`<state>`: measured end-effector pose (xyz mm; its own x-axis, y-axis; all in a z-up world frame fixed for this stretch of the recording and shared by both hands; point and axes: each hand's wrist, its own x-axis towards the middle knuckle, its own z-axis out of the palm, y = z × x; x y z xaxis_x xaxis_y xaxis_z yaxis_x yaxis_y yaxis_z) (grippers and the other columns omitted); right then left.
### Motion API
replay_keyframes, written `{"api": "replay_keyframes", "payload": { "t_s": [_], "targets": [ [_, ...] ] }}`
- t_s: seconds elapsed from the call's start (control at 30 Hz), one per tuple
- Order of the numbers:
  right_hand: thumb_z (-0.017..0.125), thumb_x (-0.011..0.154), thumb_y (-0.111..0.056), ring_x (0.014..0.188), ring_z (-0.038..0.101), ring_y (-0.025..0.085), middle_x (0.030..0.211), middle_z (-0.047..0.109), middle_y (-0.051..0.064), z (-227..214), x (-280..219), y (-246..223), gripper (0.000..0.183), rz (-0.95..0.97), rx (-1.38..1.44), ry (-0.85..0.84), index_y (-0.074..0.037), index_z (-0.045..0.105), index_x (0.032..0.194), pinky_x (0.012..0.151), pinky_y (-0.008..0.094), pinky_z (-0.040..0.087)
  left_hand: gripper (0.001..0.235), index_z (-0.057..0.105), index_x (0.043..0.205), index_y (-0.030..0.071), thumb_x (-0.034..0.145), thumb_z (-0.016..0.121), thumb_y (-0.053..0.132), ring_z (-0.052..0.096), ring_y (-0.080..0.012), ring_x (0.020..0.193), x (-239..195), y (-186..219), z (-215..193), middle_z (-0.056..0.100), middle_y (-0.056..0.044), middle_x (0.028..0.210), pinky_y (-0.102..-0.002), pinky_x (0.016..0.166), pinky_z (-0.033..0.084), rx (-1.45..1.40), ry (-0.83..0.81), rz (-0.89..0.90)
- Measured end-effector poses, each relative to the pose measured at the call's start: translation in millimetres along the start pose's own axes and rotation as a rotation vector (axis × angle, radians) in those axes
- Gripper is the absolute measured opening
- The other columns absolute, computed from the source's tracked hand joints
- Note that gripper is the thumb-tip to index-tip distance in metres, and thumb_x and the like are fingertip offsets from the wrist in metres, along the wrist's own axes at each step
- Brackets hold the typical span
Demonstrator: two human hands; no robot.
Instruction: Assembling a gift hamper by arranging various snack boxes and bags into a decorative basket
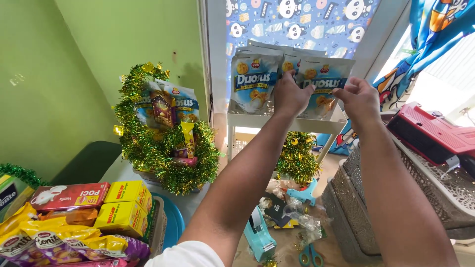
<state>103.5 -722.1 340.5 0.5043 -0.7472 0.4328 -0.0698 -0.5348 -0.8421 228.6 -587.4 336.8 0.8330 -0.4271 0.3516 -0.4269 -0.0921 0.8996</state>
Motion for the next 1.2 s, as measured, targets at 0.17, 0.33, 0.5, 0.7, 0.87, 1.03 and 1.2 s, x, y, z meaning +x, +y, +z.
{"api": "replay_keyframes", "payload": {
  "t_s": [0.17, 0.33, 0.5, 0.7, 0.87, 1.03, 1.2],
  "targets": [
    [0.083, 0.095, -0.017, 0.111, 0.068, 0.036, 0.118, 0.068, 0.016, 4.0, -16.3, -16.0, 0.045, 0.117, 0.047, -0.097, -0.008, 0.065, 0.136, 0.096, 0.052, 0.054, 0.045, 0.065, 0.129, 0.012, 0.089, 0.075, 0.03, 0.068, -0.037, 0.117, 5.4, -23.8, 9.9, 0.066, -0.013, 0.118, -0.051, 0.096, 0.061, -0.016, -0.042, -0.026],
    [0.078, 0.099, -0.012, 0.098, 0.067, 0.031, 0.107, 0.067, 0.016, -1.7, -20.5, -19.5, 0.027, -0.015, 0.007, -0.15, -0.004, 0.07, 0.124, 0.089, 0.047, 0.054, 0.014, 0.067, 0.09, 0.014, 0.098, 0.063, 0.025, 0.071, -0.0296, 0.084, -9.2, -9.1, -33.3, 0.064, -0.003, 0.079, -0.047, 0.073, 0.059, -0.035, -0.103, 0.135],
    [0.078, 0.096, -0.006, 0.077, 0.065, 0.019, 0.085, 0.063, 0.011, -2.5, -28.5, -25.4, 0.01, -0.147, 0.041, -0.116, -0.004, 0.076, 0.106, 0.069, 0.035, 0.056, 0.017, 0.065, 0.082, 0.017, 0.097, 0.063, 0.026, 0.071, -0.0281, 0.078, -7.2, -4.2, -46.1, 0.065, 0.0, 0.073, -0.044, 0.065, 0.058, 0.002, -0.101, 0.182],
    [0.067, 0.107, -0.011, 0.103, 0.067, 0.028, 0.112, 0.067, 0.014, 5.4, -18.8, -8.3, 0.027, -0.054, 0.179, -0.183, -0.007, 0.067, 0.133, 0.077, 0.057, 0.061, 0.022, 0.067, 0.112, 0.01, 0.106, 0.049, 0.02, 0.073, -0.0372, 0.098, -18.2, 1.0, -40.6, 0.072, -0.012, 0.098, -0.053, 0.082, 0.062, -0.016, -0.197, 0.151],
    [0.065, 0.105, -0.014, 0.1, 0.067, 0.016, 0.112, 0.066, 0.003, 12.1, -22.7, -4.9, 0.021, 0.045, 0.306, -0.081, -0.014, 0.064, 0.126, 0.076, 0.049, 0.064, 0.035, 0.063, 0.13, 0.011, 0.104, 0.054, 0.033, 0.072, -0.0396, 0.112, -47.8, 0.4, -54.3, 0.073, -0.016, 0.118, -0.055, 0.094, 0.06, 0.164, -0.331, 0.088],
    [0.064, 0.104, -0.017, 0.116, 0.07, 0.022, 0.115, 0.071, -0.002, 3.1, -24.8, -30.2, 0.011, 0.163, 0.422, -0.005, -0.023, 0.064, 0.114, 0.086, 0.068, 0.056, 0.034, 0.059, 0.133, 0.018, 0.105, 0.048, 0.034, 0.072, -0.038, 0.107, -36.6, -12.2, -29.6, 0.075, -0.013, 0.121, -0.056, 0.084, 0.057, 0.268, -0.327, 0.088],
    [0.058, 0.107, -0.021, 0.118, 0.071, 0.018, 0.123, 0.074, -0.009, -3.5, -22.4, -49.0, 0.011, 0.195, 0.37, -0.046, -0.031, 0.059, 0.102, 0.08, 0.052, 0.053, 0.028, 0.066, 0.123, 0.014, 0.103, 0.051, 0.025, 0.075, -0.0306, 0.105, -23.2, -24.8, -22.1, 0.077, -0.007, 0.124, -0.049, 0.077, 0.059, 0.123, -0.273, 0.135]
  ]
}}
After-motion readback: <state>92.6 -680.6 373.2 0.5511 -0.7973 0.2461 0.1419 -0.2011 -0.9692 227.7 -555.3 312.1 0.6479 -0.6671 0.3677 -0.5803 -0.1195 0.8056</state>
